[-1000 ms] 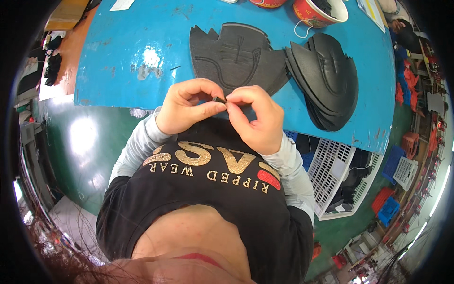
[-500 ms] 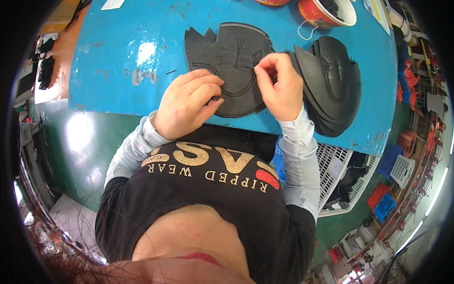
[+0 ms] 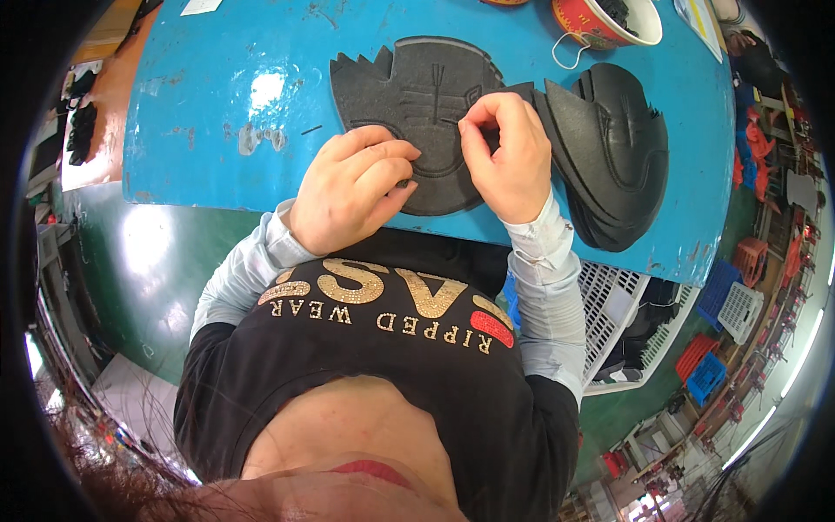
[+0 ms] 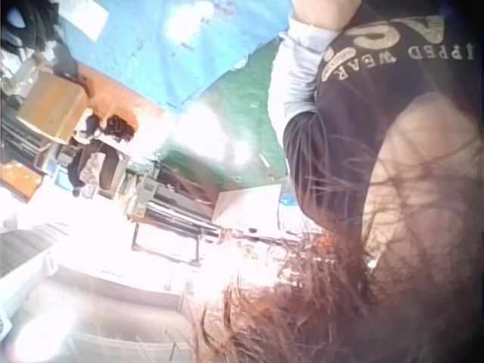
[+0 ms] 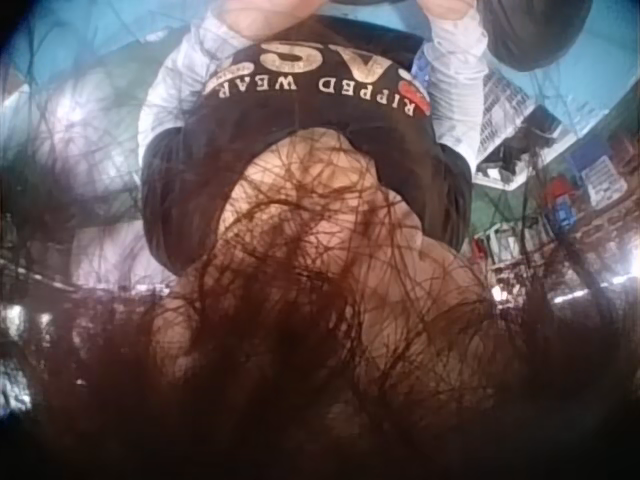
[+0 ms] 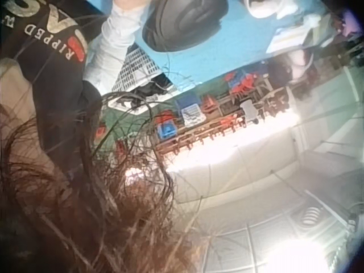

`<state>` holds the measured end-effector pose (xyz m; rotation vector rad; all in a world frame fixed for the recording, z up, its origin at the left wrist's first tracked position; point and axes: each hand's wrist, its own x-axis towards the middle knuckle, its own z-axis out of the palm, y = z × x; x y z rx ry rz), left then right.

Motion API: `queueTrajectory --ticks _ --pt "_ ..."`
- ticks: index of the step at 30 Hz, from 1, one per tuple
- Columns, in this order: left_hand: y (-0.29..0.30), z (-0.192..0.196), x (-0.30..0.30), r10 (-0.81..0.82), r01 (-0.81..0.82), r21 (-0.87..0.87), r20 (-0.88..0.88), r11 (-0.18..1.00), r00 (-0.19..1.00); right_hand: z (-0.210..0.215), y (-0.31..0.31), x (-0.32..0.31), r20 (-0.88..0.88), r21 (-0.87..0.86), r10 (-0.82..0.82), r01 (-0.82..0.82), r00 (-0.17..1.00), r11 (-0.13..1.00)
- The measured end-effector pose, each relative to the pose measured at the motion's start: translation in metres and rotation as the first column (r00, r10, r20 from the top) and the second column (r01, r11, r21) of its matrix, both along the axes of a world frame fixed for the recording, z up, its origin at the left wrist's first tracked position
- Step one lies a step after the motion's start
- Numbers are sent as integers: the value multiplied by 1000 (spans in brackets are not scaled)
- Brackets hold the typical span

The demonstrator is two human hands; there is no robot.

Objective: Checking and manually adjusting threads on black shoe upper components at a workstation.

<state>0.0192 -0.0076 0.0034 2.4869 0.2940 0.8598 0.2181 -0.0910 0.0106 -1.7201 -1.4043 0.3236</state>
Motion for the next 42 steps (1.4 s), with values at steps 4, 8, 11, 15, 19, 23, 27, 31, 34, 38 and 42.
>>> queueTrajectory --ticks 4,8,11,15,19,23,27,31,34,38,42 --pt "1 2 1 -6 6 21 2 1000 1000 -1 0 2 -6 -24 7 -7 1000 1000" --pt "4 6 5 -12 12 27 -23 1000 1000 5 4 2 8 -40 24 -24 1000 999" --pt "6 8 16 -13 15 58 -36 998 999 9 6 3 60 -64 66 -62 996 996" --pt "3 -3 23 -3 19 143 -111 990 994 10 5 4 124 -78 75 -65 989 995" --pt "1 -2 24 13 7 154 -123 988 992 6 -4 5 87 32 0 -3 996 999" --pt "-1 -3 26 28 -10 158 -109 987 994 -5 -8 0 420 117 36 -94 907 989" --pt "-2 -5 25 30 -19 110 -93 994 995 -10 -9 0 449 118 21 -82 893 990" --pt "0 -3 19 10 -9 34 -26 999 1000 -5 -16 2 186 62 20 -32 982 998" --pt "-7 0 8 27 38 -316 196 948 980 -3 -32 -13 -343 213 86 -11 935 977" --pt "-17 8 -3 69 144 -923 180 357 981 7 -39 -47 -674 145 176 -105 718 984" --pt "-16 5 -4 120 129 -912 190 390 974 8 -34 -50 -716 133 156 -87 680 987"
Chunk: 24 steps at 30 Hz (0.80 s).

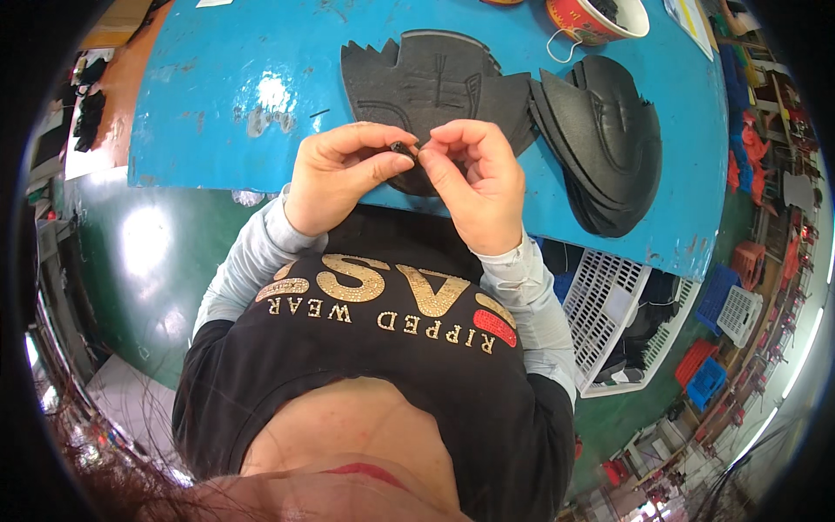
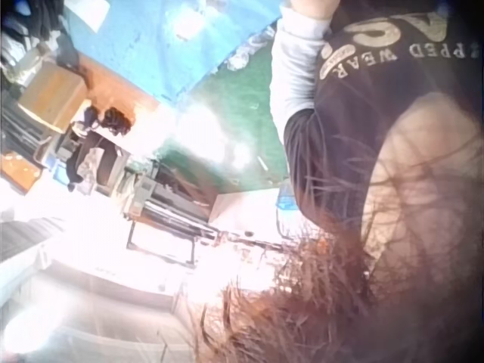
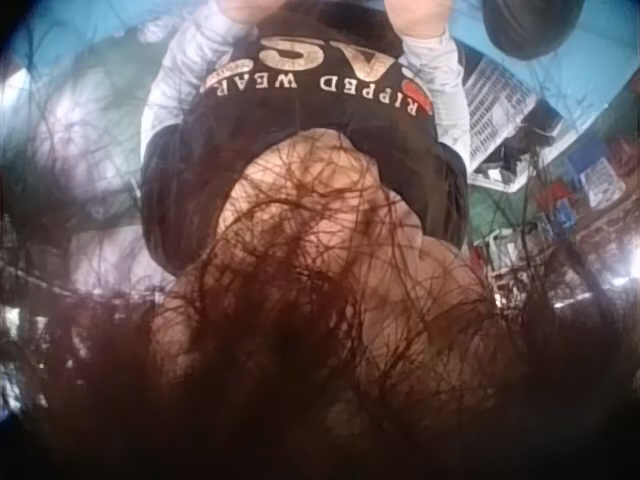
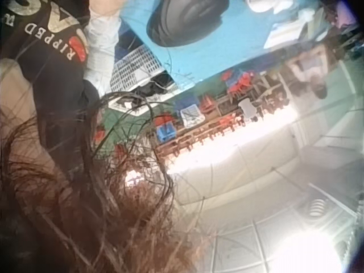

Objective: Checking and manually adjusting threads on black shoe upper components at a workstation.

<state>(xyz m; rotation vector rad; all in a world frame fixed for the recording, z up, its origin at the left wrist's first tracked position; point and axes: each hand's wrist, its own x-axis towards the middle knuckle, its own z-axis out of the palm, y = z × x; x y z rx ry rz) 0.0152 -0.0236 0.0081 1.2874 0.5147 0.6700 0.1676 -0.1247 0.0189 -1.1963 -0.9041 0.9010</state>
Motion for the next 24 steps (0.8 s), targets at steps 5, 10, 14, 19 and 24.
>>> queueTrajectory --ticks 5,10,14,19,24 --pt "-1 1 -2 22 -17 176 -27 984 999 4 -2 -2 1 -13 11 -11 1000 1000" --pt "3 1 -7 -29 48 253 -76 966 997 5 -8 -3 -38 -64 53 -56 998 996" --pt "7 5 -9 -21 74 380 -144 922 989 4 -5 2 635 45 22 -65 772 997" --pt "16 5 -11 -17 59 493 -90 868 996 4 -3 -5 427 -80 78 -49 901 996" --pt "32 16 -16 -61 132 484 -160 865 985 6 2 6 138 -114 122 -107 983 988"
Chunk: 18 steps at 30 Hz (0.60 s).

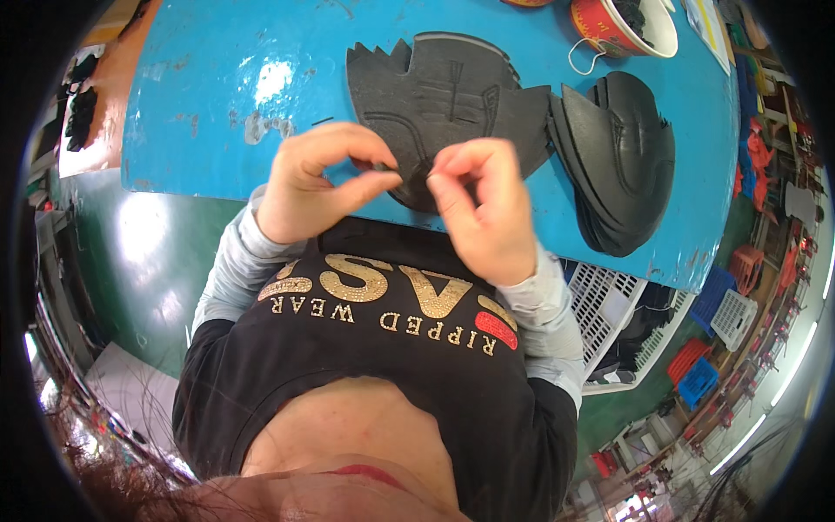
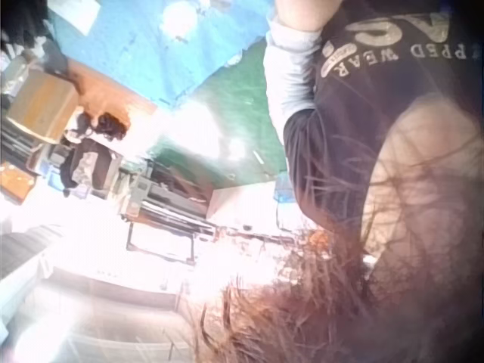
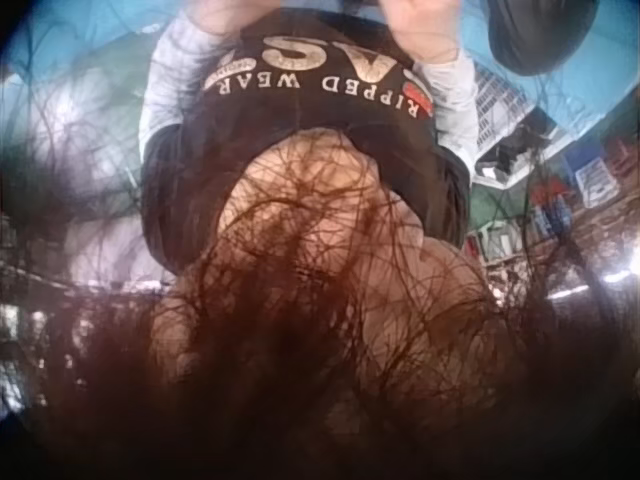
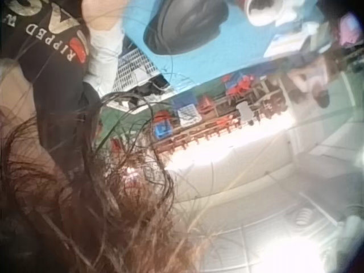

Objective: Checking and manually adjusting threads on black shoe upper components at a workstation.

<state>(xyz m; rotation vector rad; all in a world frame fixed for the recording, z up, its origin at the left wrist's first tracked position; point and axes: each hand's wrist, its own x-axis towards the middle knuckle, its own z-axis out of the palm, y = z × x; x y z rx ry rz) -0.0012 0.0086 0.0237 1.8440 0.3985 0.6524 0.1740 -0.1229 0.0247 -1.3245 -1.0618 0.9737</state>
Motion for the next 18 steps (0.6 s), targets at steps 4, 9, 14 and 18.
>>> queueTrajectory --ticks 4,9,14,18 --pt "7 -5 7 128 -139 504 58 852 990 -2 36 26 773 199 -143 -22 618 980" --pt "3 -18 12 119 -95 576 -4 812 993 -10 55 37 918 203 -115 -203 378 958" --pt "1 -12 16 163 -106 566 -51 817 985 -6 58 36 944 187 -100 -263 313 946" --pt "1 -11 25 174 -5 687 -177 726 969 -1 60 34 965 122 -52 -265 256 957"
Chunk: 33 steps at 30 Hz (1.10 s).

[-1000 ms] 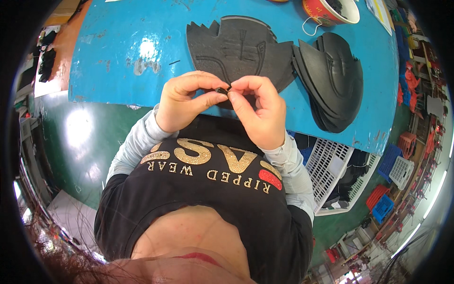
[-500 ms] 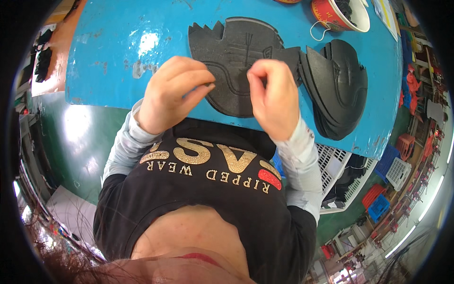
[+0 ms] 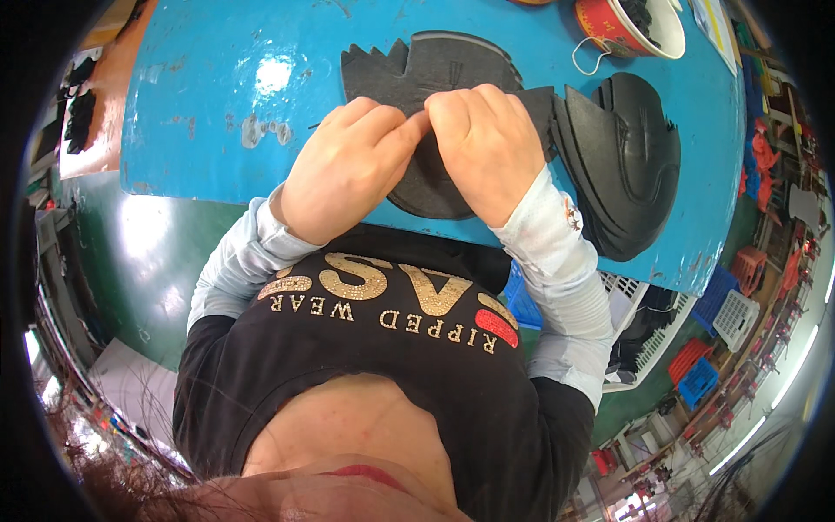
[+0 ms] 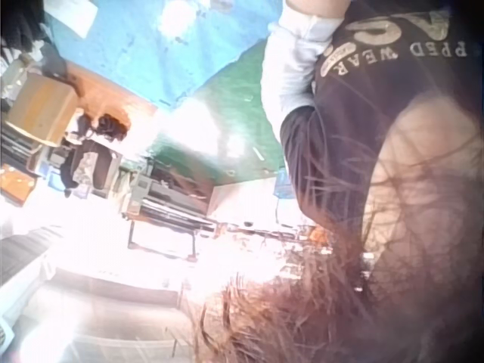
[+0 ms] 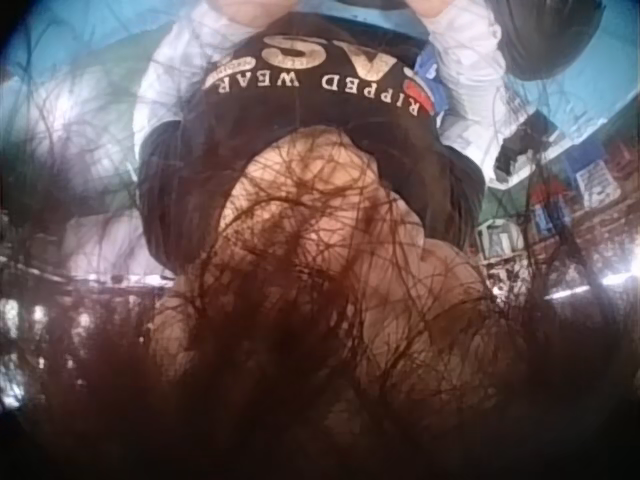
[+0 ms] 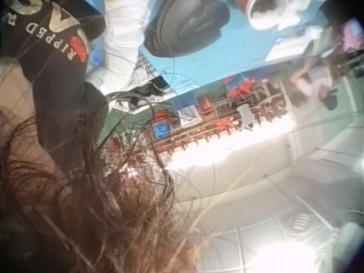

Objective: Checking and manually adjusting threads on black shoe upper components at a workstation.

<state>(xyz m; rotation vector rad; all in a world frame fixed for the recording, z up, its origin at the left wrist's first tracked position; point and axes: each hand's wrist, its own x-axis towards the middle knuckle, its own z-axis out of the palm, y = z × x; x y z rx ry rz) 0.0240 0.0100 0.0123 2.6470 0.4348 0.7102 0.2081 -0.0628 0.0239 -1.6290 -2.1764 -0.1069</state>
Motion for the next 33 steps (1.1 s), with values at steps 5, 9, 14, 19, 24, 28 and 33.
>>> queueTrajectory --ticks 5,9,14,19,24,28,33 --pt "-2 0 9 64 -51 194 -60 980 996 -6 -4 6 -172 115 -48 69 984 991" --pt "-2 3 8 58 -45 159 -80 986 995 -9 -18 7 -281 130 -156 198 947 972" --pt "0 1 9 55 -42 125 -103 991 993 -21 -18 -2 -164 128 -187 209 969 970" --pt "0 -3 9 79 -69 120 -80 990 994 -25 -19 -2 -142 191 -167 192 976 963" --pt "11 -4 3 65 -64 -15 108 998 992 -28 -21 -6 -292 207 -260 326 921 922" --pt "9 11 -20 256 -198 -212 299 957 919 -29 -26 -5 -276 165 -236 288 932 943" --pt "46 -8 -63 423 -436 145 116 888 899 -27 -23 -4 -94 171 -204 218 974 961"
